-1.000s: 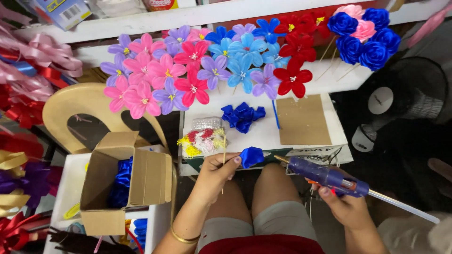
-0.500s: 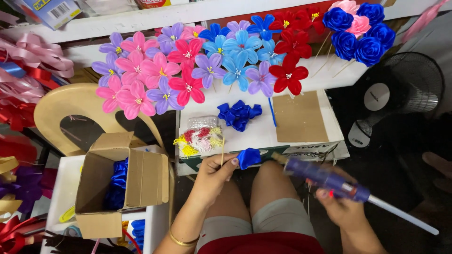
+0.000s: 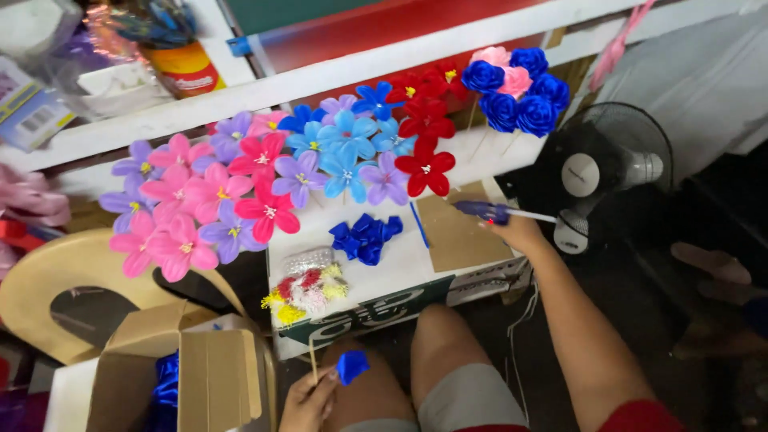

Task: The person sits on the floor and assembles artificial flowers by attaching blue fabric petals to wooden sticks using a hot glue gun. They pick up petals from a box, apply glue to the stick, and press the petals onto it to form a flower shape.

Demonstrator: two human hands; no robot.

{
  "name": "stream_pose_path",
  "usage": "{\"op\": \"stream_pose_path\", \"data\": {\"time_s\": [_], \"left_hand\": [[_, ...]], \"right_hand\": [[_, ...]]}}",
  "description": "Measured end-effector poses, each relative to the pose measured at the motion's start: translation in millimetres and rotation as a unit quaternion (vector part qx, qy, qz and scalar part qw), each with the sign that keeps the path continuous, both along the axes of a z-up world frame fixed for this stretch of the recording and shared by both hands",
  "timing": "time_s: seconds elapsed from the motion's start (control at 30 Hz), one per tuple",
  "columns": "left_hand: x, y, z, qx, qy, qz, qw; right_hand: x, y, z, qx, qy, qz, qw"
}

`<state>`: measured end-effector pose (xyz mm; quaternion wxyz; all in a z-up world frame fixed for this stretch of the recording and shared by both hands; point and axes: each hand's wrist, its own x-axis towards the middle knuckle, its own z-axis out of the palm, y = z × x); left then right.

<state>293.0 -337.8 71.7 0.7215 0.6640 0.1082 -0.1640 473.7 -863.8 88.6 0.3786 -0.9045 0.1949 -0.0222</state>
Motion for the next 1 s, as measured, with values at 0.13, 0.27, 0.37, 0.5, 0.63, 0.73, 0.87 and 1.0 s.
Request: {"op": "stream_pose_path", "data": {"time_s": [0.13,0.27,0.37,0.5,0.63,0.73,0.87,1.0], "left_hand": [[-1.7,15.8,-27.2,0.021,0.049,0.05,0.997],[-5.6,16.8,-19.0,0.002,0.064,0.037,0.997],[-0.9,20.0,-27.7,0.006,0.064,0.03,0.997],[4.2,17.9,-33.7,-0.027,0.083,0.061,0.994],[3.8,19.5,-38.2,-0.004,0.058,0.046,0.997],[1.3,21.8,-34.6,0.009,0.044,0.054,0.998],[-6.6,20.1,-22.5,0.001,0.093,0.086,0.992],[-6.6,13.7,-8.3,0.02,0.123,0.1,0.987]], "right_hand": [[3.1,7.1,-19.7,0.026,-0.076,0.03,0.996],[-11.6,16.8,-5.2,0.0,-0.051,0.011,0.999],[-21.6,22.8,11.9,-0.009,-0.022,0.01,1.0],[-21.0,22.3,9.3,-0.041,-0.026,0.039,0.998],[-15.6,18.8,16.6,-0.097,-0.014,0.062,0.993],[-10.8,18.2,21.7,-0.08,0.005,0.065,0.995],[-12.6,21.3,16.3,-0.074,0.031,0.051,0.995],[-20.3,26.1,20.1,-0.062,0.026,0.03,0.997]]}}
